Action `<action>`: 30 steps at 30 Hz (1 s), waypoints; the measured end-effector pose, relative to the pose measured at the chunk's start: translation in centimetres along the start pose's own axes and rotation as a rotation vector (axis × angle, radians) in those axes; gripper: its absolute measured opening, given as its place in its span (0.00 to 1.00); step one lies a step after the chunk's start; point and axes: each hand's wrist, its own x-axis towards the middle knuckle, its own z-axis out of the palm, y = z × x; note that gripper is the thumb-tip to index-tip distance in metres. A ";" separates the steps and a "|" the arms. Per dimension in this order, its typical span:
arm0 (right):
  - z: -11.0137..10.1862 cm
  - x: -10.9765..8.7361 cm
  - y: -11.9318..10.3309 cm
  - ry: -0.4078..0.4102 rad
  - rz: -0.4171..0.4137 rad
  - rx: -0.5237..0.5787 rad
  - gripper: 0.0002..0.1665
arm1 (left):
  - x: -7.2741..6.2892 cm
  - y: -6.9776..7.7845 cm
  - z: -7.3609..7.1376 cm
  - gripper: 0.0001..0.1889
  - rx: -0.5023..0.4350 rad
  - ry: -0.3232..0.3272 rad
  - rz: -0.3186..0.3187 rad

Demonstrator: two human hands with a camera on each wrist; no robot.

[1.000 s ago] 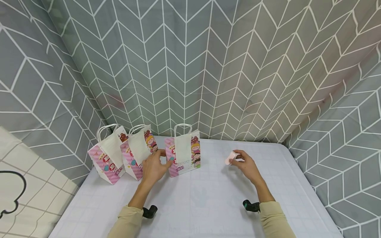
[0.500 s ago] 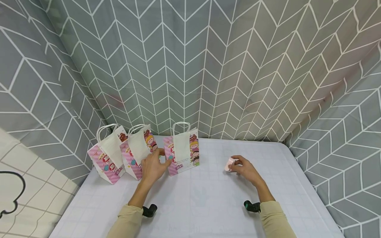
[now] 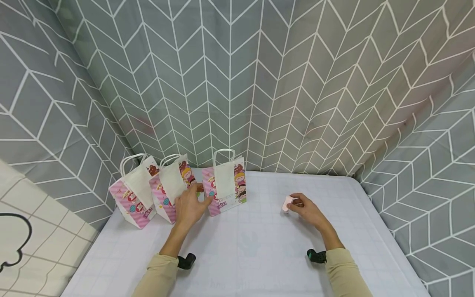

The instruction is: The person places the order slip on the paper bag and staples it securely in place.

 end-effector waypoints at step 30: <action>0.4 0.6 0.7 0.081 -0.085 -0.121 0.27 | 0.6 -0.6 0.2 0.26 -0.034 0.027 -0.058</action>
